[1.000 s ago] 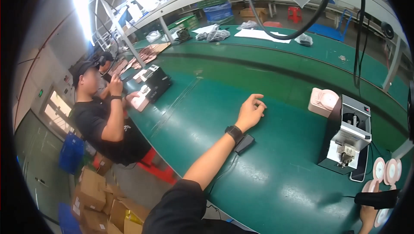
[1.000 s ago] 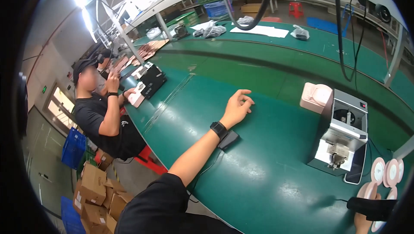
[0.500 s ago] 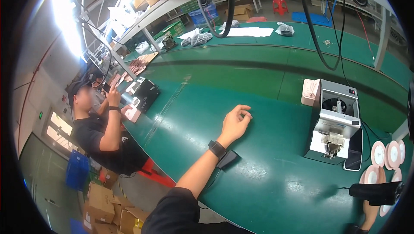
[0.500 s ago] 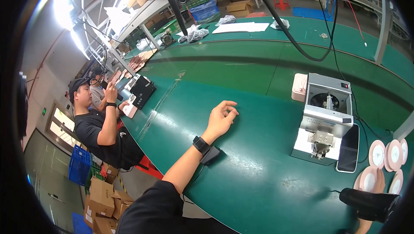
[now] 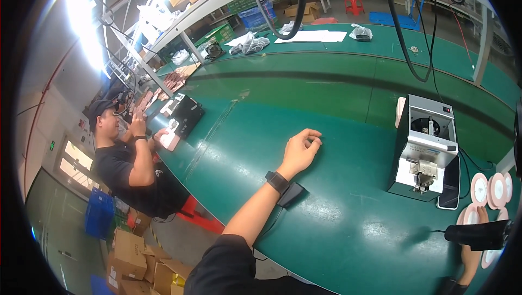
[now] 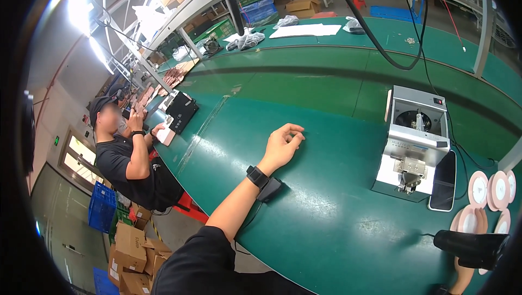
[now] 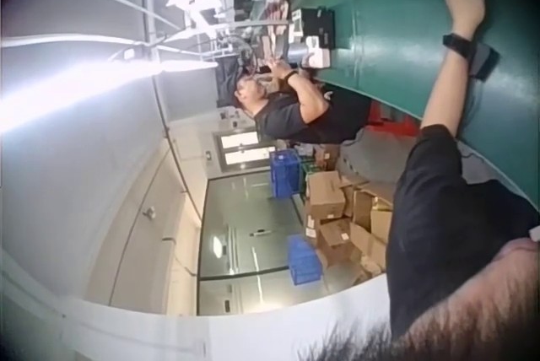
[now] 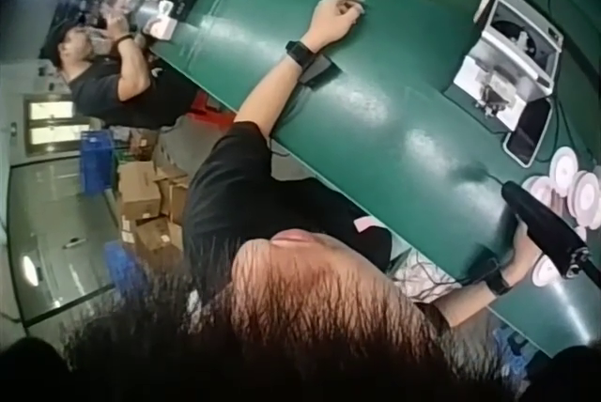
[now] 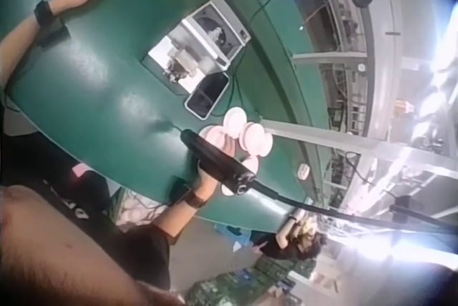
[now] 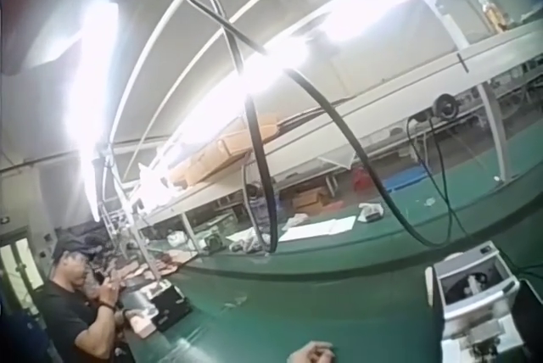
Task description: The person picks up a pink base and a pink disc, fits the disc onto the base, and drives a screw into the center using a power screwdriver. They then set the assembled unit aside and repeat the process with another base and disc.
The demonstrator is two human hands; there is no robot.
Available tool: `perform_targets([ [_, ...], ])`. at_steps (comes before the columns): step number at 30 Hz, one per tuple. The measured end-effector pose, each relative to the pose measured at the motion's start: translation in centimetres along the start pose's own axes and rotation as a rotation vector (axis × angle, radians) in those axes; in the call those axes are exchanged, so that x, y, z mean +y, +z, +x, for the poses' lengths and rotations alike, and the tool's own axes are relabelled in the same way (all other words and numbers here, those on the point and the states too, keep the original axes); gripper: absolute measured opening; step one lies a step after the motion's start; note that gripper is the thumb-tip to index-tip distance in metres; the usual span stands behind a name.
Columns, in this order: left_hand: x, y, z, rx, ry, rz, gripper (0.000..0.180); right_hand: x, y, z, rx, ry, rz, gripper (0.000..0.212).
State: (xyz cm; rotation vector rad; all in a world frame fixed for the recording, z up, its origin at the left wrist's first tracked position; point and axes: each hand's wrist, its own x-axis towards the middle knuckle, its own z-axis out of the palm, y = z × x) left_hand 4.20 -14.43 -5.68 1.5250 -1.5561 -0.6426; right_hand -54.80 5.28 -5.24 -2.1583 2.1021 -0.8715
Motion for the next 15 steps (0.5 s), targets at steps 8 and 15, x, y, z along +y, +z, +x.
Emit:
perform_targets([
  [8,-0.1,0.1,0.0,0.004,0.012,0.028,0.025,1.4,0.7,-0.2,-0.018,0.030,0.094,0.072],
  [15,0.3,0.1,-0.3,0.003,0.018,0.058,0.024,2.1,1.0,-0.4,-0.015,0.078,0.175,0.077],
])
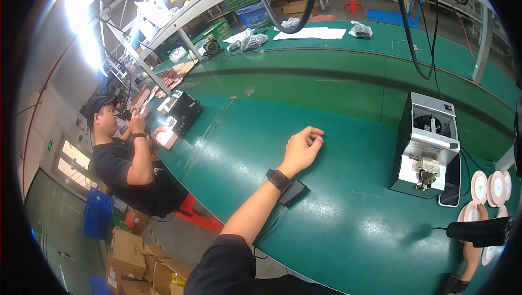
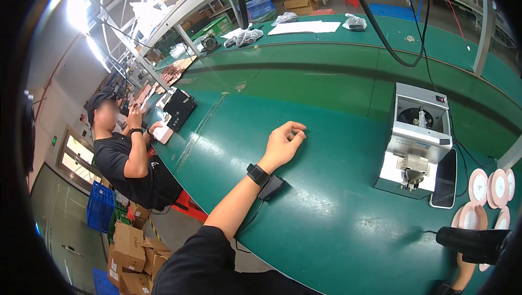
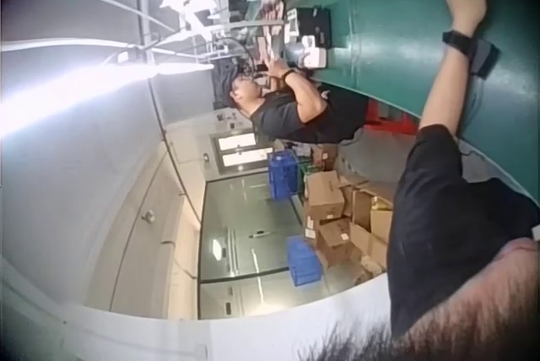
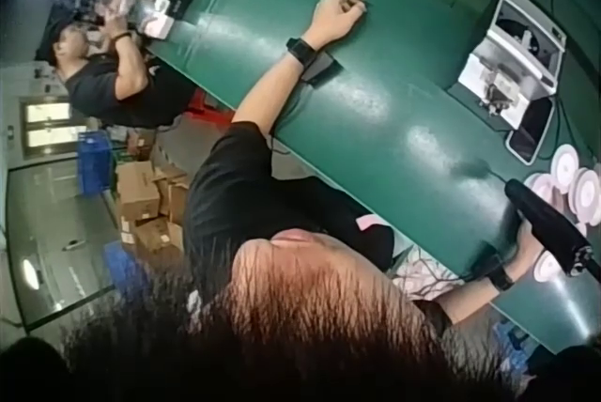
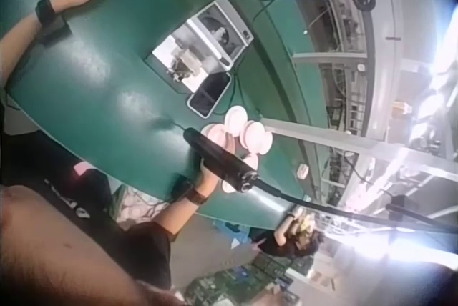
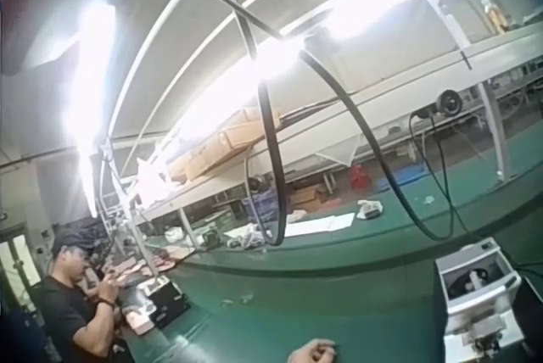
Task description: The person picks up a pink base and a pink disc, fits the disc onto the base, and drives a screw into the center using a power screwdriver. They then set the assembled unit aside and repeat the process with another base and disc.
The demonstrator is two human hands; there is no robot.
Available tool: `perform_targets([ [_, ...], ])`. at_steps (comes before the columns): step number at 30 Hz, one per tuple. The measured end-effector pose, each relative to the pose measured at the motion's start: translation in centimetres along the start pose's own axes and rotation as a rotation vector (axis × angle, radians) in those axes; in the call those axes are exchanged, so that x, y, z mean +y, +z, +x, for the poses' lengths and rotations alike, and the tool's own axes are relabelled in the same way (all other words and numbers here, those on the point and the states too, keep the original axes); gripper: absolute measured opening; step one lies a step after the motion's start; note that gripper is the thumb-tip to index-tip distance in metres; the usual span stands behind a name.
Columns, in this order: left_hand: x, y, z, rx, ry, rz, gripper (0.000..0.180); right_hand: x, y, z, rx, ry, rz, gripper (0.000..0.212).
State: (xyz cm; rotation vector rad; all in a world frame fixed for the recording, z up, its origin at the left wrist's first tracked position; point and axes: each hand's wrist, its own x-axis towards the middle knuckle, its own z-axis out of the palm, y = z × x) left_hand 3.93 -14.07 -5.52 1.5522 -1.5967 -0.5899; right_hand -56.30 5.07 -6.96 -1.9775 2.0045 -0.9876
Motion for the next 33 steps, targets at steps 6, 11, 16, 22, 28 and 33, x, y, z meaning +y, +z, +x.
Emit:
perform_targets([
  [6,0.04,-0.08,0.00,0.006,0.007,0.011,0.024,-0.89,-0.26,0.09,0.004,0.010,-0.025,0.076],
  [11,0.49,-0.40,0.00,-0.035,-0.007,0.068,0.024,-0.31,-0.11,-0.01,-0.013,0.007,-0.031,0.077],
  [16,0.30,-0.50,-0.07,-0.026,-0.006,0.068,0.024,-0.43,-0.25,0.38,-0.034,-0.012,-0.019,0.076],
  [22,0.36,-0.57,-0.13,-0.020,-0.004,0.074,0.024,-0.27,-0.02,0.39,-0.007,-0.023,-0.061,0.082],
  [28,0.31,-0.47,-0.15,-0.014,-0.003,0.074,0.024,-0.28,-0.04,0.36,0.004,-0.009,-0.062,0.080],
  [33,0.22,-0.50,-0.12,-0.020,-0.003,0.072,0.024,-0.14,0.00,0.31,0.005,-0.013,-0.042,0.079],
])
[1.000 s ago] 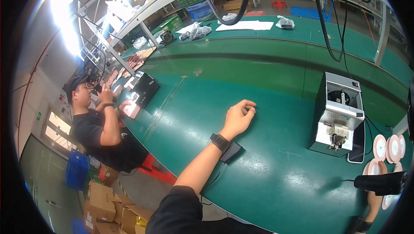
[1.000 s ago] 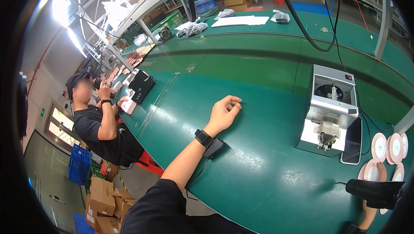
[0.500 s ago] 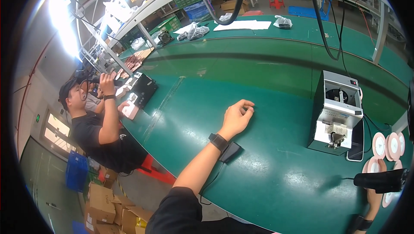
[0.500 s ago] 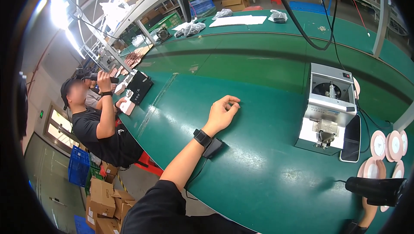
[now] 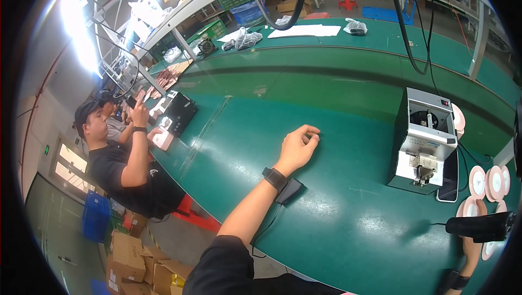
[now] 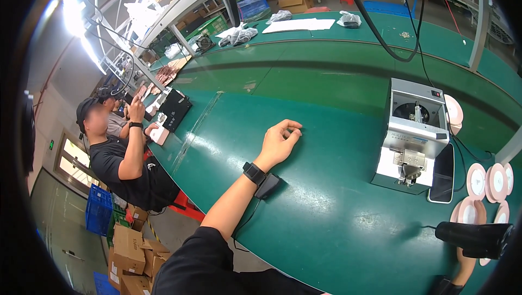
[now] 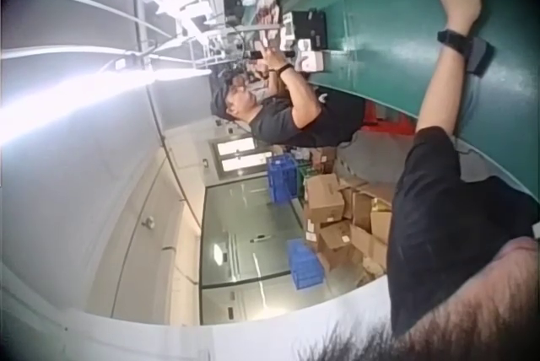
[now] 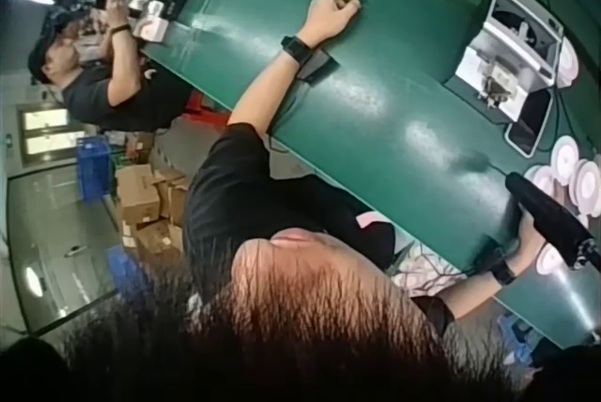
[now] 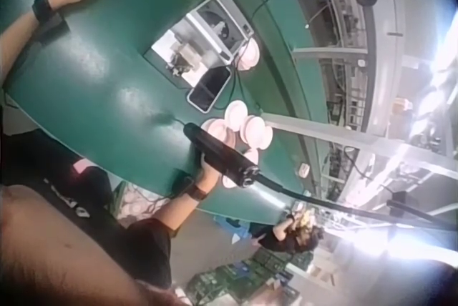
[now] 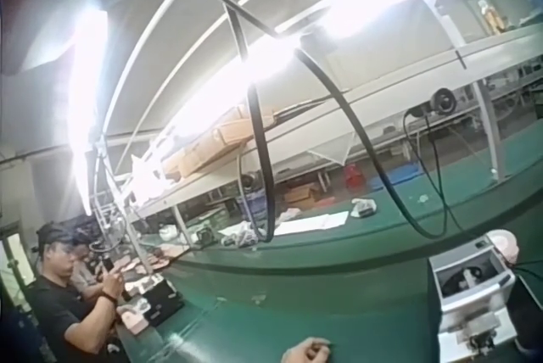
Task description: The person picks up a pink base and a pink disc, fits the disc onto the base, and drives a screw into the center using a power screwdriver. They then set the assembled unit aside and repeat the process with another base and disc.
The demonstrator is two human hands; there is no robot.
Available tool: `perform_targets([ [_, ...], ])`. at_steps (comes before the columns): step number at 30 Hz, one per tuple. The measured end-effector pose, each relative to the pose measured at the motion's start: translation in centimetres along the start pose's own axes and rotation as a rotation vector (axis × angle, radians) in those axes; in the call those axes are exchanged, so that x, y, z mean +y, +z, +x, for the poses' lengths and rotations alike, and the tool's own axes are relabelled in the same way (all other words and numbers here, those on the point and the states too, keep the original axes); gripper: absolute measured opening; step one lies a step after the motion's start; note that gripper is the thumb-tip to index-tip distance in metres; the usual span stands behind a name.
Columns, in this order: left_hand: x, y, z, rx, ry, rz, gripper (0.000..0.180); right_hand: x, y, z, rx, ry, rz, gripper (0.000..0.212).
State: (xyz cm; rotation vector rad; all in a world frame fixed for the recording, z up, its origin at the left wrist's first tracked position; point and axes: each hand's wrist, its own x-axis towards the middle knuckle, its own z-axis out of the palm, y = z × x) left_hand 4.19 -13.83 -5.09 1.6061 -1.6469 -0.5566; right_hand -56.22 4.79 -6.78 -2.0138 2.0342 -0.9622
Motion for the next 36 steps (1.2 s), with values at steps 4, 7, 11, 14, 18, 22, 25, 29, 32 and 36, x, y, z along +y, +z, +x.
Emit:
perform_targets([
  [4,0.0,-0.1,0.0,0.003,0.008,0.003,0.024,0.1,0.1,-0.1,0.008,-0.017,0.005,0.079],
  [7,0.2,-0.1,0.0,0.000,0.003,0.004,0.024,0.0,0.1,-0.1,0.008,0.005,0.024,0.078],
  [11,0.3,-0.1,-0.1,-0.005,0.007,0.004,0.024,0.3,-0.1,0.0,-0.009,-0.006,-0.015,0.077],
  [14,0.0,0.0,0.0,-0.002,0.011,-0.002,0.024,-0.1,-0.1,0.0,-0.016,-0.005,-0.018,0.077],
  [18,0.1,0.0,0.0,-0.008,0.011,-0.004,0.024,-0.2,-0.1,0.0,-0.009,-0.019,0.008,0.078],
  [22,0.0,0.0,0.0,-0.003,0.013,0.007,0.023,-0.8,-0.3,0.1,-0.032,0.001,0.016,0.076],
  [25,0.0,0.0,0.0,-0.003,0.014,0.001,0.023,-0.8,-0.3,0.1,-0.020,0.012,0.015,0.076],
  [29,0.0,-0.1,0.0,-0.007,0.004,0.005,0.023,-1.0,-0.3,0.1,-0.011,0.015,0.010,0.076],
  [32,0.3,0.0,0.0,-0.009,0.000,0.006,0.023,-0.8,-0.3,0.1,-0.006,0.013,-0.008,0.075],
  [36,0.3,-0.1,-0.1,-0.010,-0.004,0.001,0.024,-1.0,-0.4,0.2,-0.019,0.028,-0.004,0.075],
])
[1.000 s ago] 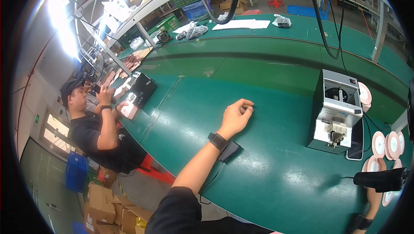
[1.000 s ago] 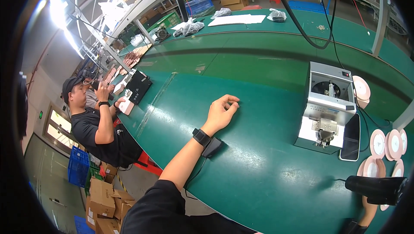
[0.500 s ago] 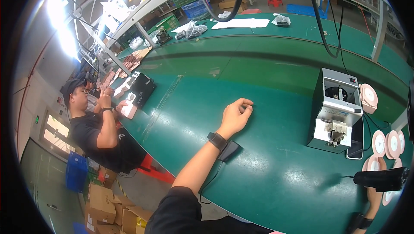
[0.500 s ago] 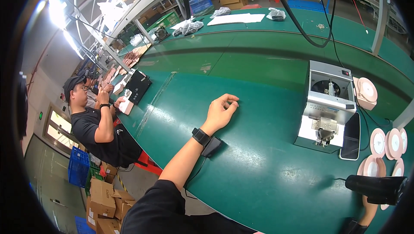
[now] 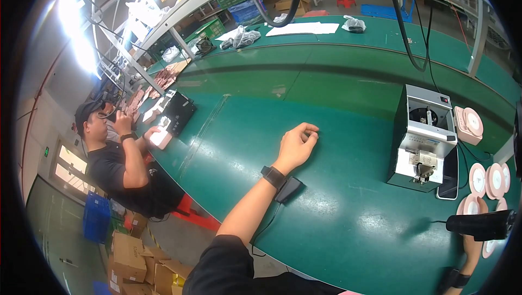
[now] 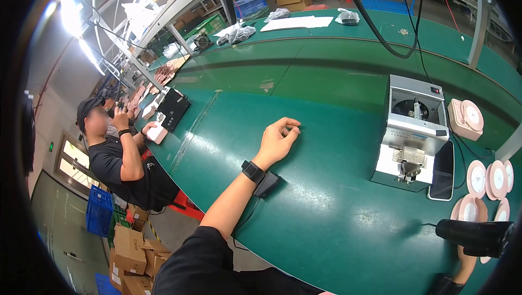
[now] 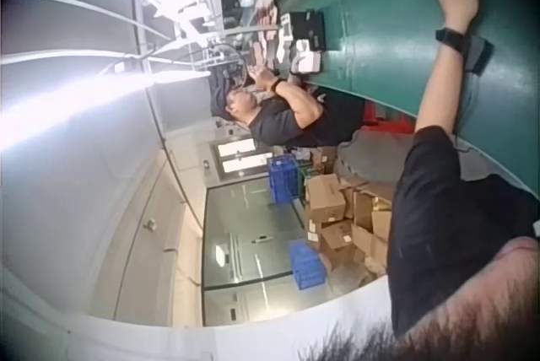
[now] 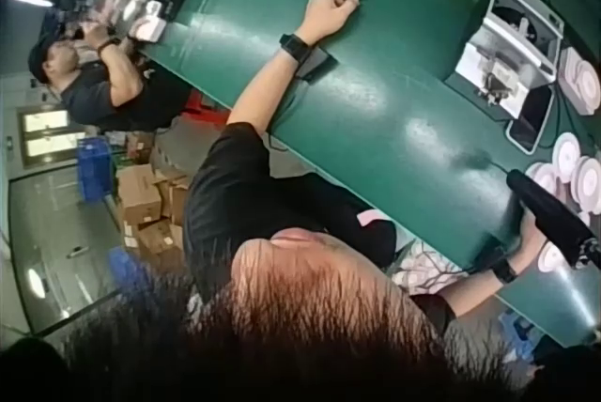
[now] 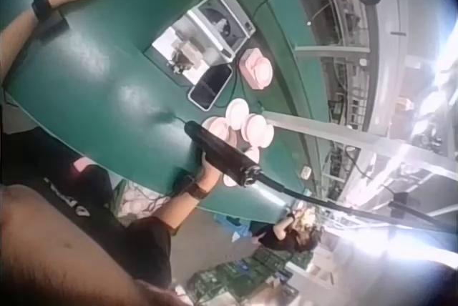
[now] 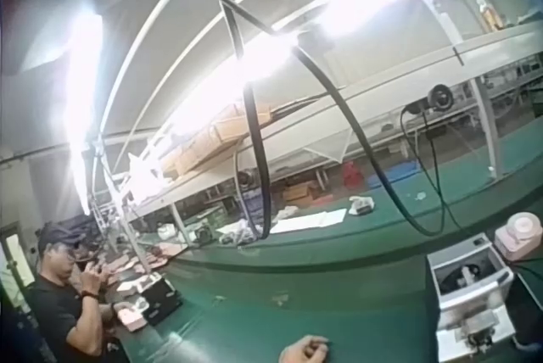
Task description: The person picks up a pink base and a pink disc, fits the disc onto the base, and drives a screw into the center using a power screwdriver. They then set the assembled unit aside and repeat the process with another base and disc.
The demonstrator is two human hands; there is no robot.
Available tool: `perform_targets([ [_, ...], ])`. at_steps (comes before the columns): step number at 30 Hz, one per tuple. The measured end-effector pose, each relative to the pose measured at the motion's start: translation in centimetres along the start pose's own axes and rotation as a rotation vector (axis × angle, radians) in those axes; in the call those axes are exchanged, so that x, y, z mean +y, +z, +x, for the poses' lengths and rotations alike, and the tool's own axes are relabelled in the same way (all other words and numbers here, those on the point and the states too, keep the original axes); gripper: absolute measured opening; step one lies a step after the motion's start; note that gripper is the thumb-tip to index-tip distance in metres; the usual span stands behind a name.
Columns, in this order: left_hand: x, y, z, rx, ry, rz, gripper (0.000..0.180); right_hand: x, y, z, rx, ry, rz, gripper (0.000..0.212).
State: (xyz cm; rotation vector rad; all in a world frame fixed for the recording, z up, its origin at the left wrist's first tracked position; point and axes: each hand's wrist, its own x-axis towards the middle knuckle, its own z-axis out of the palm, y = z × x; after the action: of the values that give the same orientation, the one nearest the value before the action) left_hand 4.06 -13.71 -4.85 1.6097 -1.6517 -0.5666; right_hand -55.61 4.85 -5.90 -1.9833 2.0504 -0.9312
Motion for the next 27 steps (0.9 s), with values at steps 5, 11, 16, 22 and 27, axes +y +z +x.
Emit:
perform_targets([
  [5,-0.2,0.1,0.0,0.006,0.018,0.001,0.024,-0.1,-0.1,0.0,0.001,-0.012,-0.021,0.075],
  [11,0.0,0.1,0.1,0.010,0.029,0.007,0.025,0.4,0.0,-0.2,0.007,-0.015,-0.005,0.074],
  [16,-0.2,0.0,0.1,0.000,0.016,0.000,0.025,0.3,0.1,-0.1,0.019,-0.032,0.010,0.074],
  [22,-0.1,-0.2,-0.1,0.020,0.002,-0.030,0.024,-0.2,-0.1,0.0,0.022,-0.035,-0.013,0.076],
  [27,0.0,-2.7,-0.5,0.303,0.095,0.424,0.031,-0.2,0.0,0.3,0.033,0.009,0.089,0.074],
])
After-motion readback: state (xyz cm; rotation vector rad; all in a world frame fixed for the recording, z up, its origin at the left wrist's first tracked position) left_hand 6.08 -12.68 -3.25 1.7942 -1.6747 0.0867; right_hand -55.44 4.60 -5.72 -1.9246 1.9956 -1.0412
